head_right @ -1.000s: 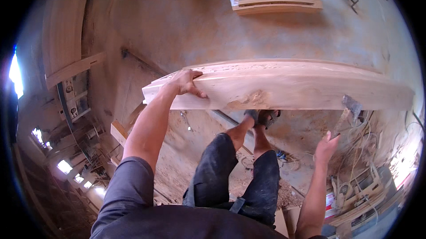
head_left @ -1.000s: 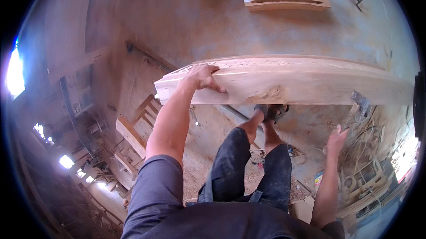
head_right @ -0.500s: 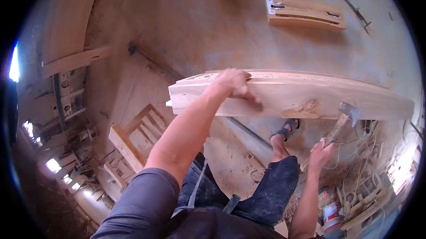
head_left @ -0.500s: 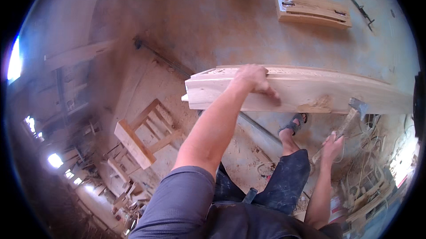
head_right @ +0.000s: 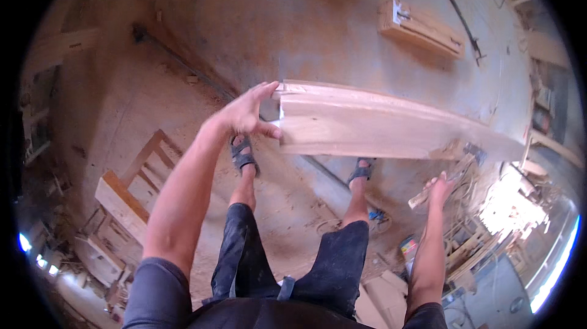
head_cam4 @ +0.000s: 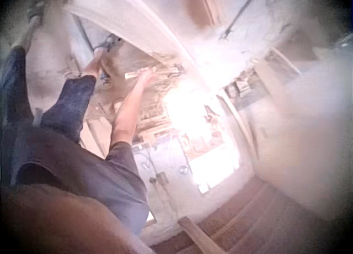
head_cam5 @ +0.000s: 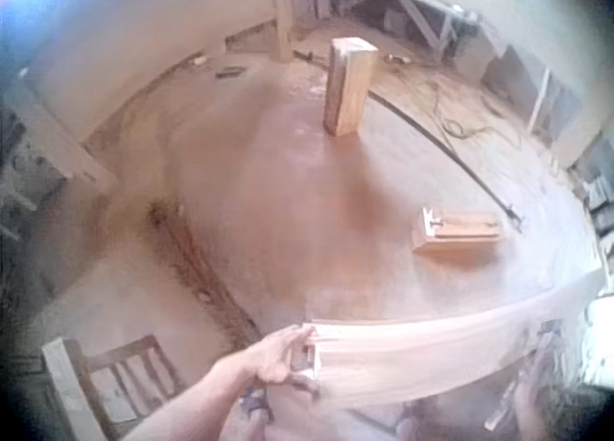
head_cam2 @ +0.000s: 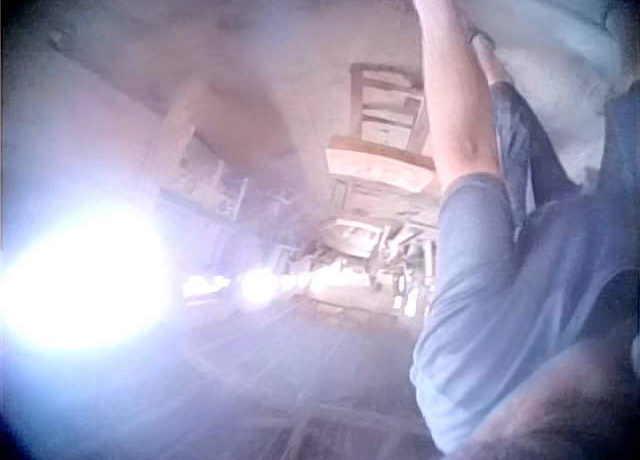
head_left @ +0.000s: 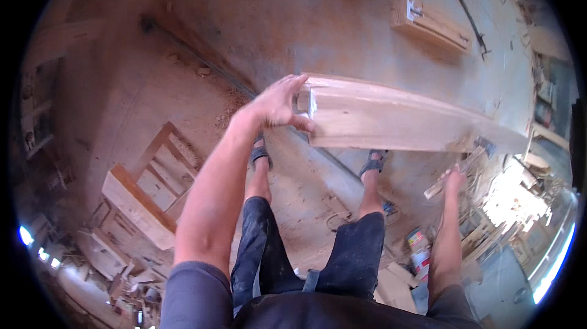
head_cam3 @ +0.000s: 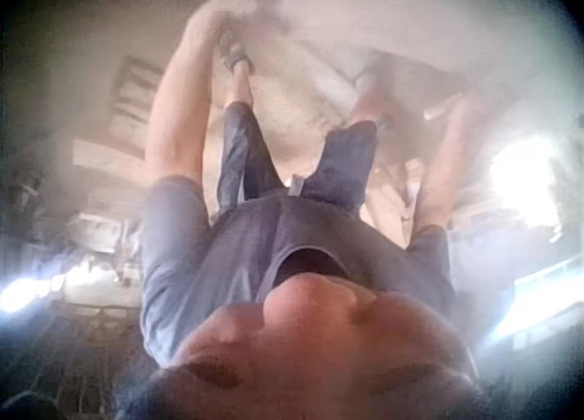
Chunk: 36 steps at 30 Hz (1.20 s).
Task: The person assembles a wooden headboard by fitting a carved central panel into a frame and securing it with wooden dowels. They use a hammer to tap the dowels into place and a chisel to adjust the fit of the wood pieces. The process involves repeated alignment and adjustment of the components to ensure a proper fit.
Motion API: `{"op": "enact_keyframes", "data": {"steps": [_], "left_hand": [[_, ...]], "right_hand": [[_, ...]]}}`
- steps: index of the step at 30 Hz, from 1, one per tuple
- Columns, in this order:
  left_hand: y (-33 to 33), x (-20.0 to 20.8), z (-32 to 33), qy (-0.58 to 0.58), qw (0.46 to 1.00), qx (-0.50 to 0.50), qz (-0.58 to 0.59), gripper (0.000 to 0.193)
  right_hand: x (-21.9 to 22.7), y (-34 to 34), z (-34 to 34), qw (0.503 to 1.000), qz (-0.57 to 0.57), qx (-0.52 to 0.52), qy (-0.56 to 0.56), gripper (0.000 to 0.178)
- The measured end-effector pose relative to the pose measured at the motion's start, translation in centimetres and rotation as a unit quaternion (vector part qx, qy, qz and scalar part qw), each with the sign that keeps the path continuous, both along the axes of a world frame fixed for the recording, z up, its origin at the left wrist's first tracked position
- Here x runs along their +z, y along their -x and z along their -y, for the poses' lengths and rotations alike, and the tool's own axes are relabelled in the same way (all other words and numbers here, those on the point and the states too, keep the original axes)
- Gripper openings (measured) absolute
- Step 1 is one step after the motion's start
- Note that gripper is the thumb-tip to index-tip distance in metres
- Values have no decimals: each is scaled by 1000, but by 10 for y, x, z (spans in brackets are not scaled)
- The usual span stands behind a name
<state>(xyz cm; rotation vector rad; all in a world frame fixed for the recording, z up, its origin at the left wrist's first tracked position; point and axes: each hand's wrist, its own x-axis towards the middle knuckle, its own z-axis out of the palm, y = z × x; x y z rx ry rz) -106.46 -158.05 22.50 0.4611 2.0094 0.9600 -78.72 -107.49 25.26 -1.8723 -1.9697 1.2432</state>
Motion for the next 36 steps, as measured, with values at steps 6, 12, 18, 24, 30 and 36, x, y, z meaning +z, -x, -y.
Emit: {"op": "enact_keyframes", "data": {"steps": [6,12,18,24,30,36], "left_hand": [[-60,-42,7,-169,955,231,78,138],[-52,-43,15,-140,984,111,29,140],[-46,-39,27,-117,987,99,-39,139],[-51,-34,20,-124,969,186,-106,124],[-48,-29,25,-126,962,193,-145,118],[-64,-43,17,-144,956,257,-20,127]], "right_hand": [[-2,2,3,999,47,9,-26,19],[-3,0,-5,999,42,5,-30,21],[4,17,20,997,70,-10,21,20],[-1,13,14,999,24,-23,4,27],[31,20,31,1000,28,13,1,16],[39,10,118,987,-58,106,-103,14]]}}
